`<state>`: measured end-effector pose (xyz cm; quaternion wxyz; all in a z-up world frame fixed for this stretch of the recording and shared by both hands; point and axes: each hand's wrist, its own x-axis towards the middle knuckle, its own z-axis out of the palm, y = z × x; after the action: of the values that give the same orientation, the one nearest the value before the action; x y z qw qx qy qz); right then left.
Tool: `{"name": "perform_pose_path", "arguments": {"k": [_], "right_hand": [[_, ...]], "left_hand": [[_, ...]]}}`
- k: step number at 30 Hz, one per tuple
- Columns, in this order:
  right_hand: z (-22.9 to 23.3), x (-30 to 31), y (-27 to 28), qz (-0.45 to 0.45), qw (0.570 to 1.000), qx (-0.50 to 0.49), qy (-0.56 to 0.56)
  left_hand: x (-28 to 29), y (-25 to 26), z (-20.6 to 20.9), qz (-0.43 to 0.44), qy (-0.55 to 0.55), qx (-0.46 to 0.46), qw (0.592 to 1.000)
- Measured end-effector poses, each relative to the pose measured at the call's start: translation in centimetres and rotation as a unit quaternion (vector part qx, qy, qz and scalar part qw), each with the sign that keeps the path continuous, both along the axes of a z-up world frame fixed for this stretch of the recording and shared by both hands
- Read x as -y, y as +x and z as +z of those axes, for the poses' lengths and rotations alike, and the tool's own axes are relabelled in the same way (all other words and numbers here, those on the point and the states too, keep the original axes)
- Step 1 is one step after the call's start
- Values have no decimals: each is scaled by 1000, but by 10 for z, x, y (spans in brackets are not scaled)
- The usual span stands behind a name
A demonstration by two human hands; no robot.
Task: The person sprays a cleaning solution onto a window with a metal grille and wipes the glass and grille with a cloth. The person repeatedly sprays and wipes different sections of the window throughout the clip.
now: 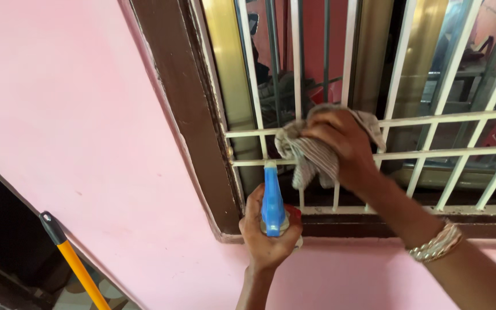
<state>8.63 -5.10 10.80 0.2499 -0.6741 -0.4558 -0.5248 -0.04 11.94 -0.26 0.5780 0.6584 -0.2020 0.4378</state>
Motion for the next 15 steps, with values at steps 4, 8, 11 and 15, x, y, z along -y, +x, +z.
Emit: {"name": "perform_pose_path", "arguments": {"k": [4,8,11,15], "right_hand": [[-27,-11,-14,-72,997,7,14],[-33,-30,-22,-126,990,-18,57],[-36,-38,-30,-169,984,-18,54],[-40,-38,-38,-162,983,-62,50]], "left_hand": [[1,0,0,4,-14,0,1000],[-1,0,0,-12,-24,-2,1000],[-2,-1,-1,-22,-34,-6,999],[-5,-1,-3,-25,-41,-12,999]]}}
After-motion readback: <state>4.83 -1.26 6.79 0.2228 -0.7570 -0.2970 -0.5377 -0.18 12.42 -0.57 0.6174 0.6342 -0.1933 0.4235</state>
